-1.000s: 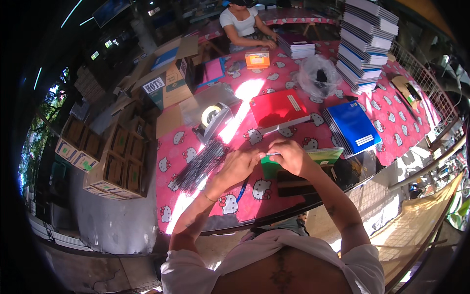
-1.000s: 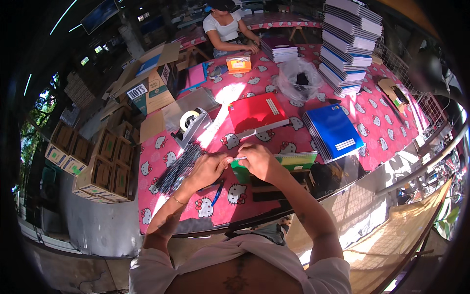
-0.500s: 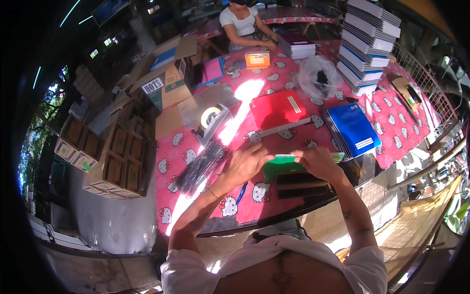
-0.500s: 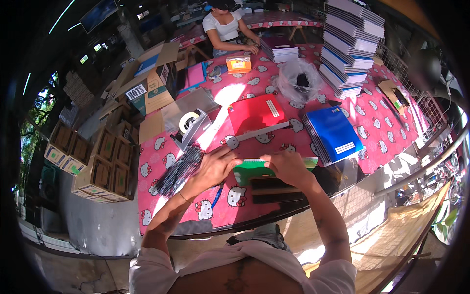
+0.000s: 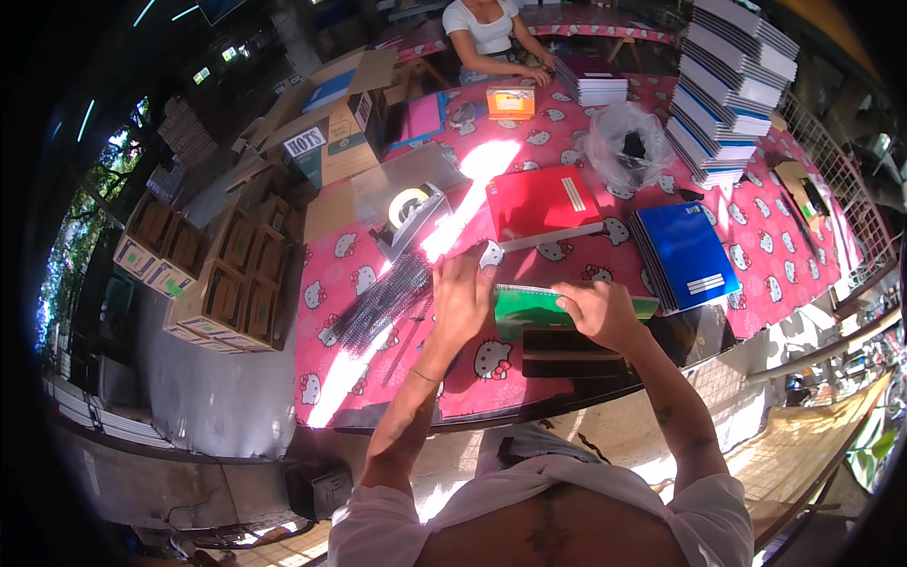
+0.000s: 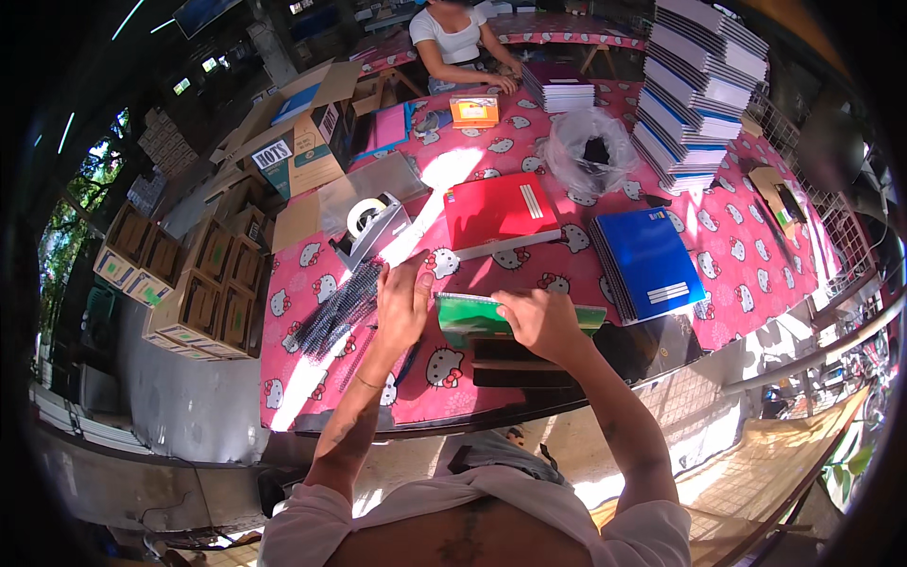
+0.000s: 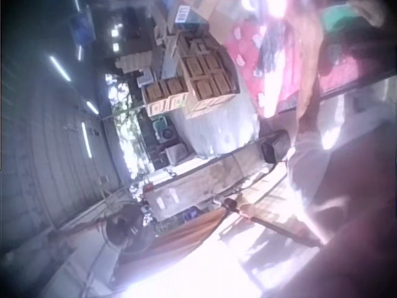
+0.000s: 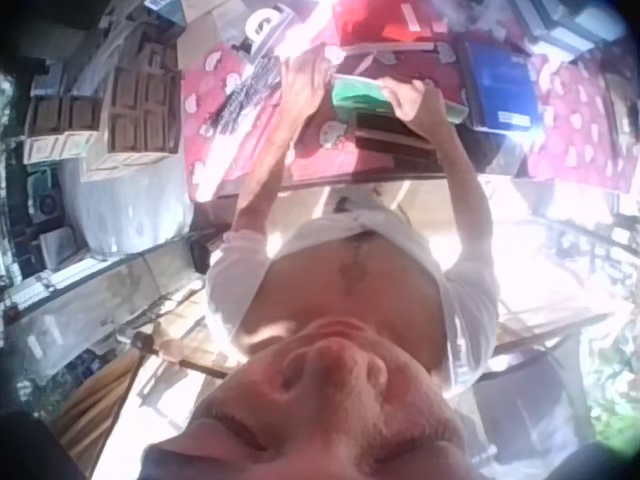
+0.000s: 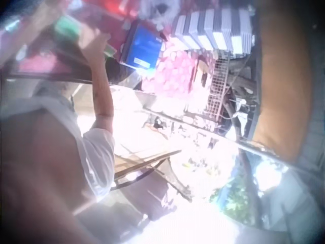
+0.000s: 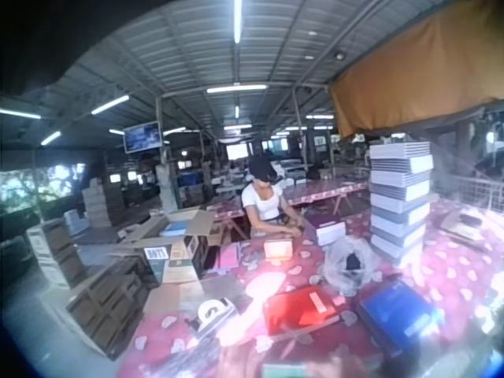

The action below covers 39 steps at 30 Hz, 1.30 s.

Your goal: The person applies labels to the covers of several notebooks of different colors by hand.

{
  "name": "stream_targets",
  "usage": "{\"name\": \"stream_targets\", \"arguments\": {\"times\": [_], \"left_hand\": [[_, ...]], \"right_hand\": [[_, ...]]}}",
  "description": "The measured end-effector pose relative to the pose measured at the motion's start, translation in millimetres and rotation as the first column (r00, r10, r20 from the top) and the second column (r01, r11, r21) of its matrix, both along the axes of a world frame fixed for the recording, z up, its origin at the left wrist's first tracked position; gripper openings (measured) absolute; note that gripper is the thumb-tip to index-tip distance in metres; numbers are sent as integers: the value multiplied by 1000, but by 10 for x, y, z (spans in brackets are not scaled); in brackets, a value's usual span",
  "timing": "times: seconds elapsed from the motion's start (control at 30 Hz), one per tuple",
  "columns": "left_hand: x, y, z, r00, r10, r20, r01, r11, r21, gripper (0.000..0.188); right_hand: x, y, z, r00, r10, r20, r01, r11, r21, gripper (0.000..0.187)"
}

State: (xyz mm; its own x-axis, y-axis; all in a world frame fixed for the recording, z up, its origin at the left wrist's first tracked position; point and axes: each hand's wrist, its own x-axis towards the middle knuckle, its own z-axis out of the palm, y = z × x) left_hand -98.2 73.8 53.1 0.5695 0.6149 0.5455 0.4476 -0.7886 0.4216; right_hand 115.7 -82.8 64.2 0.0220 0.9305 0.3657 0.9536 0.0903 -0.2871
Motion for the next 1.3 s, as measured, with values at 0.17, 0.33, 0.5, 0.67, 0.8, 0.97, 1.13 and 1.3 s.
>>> {"name": "stream_targets", "arguments": {"times": [0.17, 0.33, 0.5, 0.67, 0.8, 0.97, 1.13, 1.3], "left_hand": [[-97, 19, 117, 954, -298, 25, 295, 925, -239, 21], [4, -165, 194, 963, -214, -166, 218, 976, 8, 51], [146, -804, -682, 960, 103, -260, -60, 984, 167, 80], [229, -493, -433, 952, 135, -274, -69, 969, 235, 85], [9, -940, -1085, 967, -70, -245, 115, 977, 178, 83], [377, -298, -178, 962, -13, -273, 64, 981, 180, 82], [215, -464, -538, 986, -10, -168, 54, 963, 263, 91], [100, -862, -871, 937, -79, -341, 161, 962, 221, 89]], "right_hand": [[-40, 11, 12, 997, -42, 65, 42, 999, 7, 25], [-26, 4, 33, 999, -32, 27, 34, 996, -79, 27], [-27, -44, 28, 998, -61, 22, 63, 994, -87, 29], [-19, -56, 59, 1000, -25, -10, 24, 997, -73, 28], [-71, -41, 109, 998, -54, -8, 53, 993, -107, 27], [-26, -67, 72, 997, -69, -23, 66, 991, -114, 27], [5, -14, -26, 998, -35, -56, 34, 999, -12, 28], [-26, -17, -11, 998, -64, -25, 61, 992, -108, 29]]}}
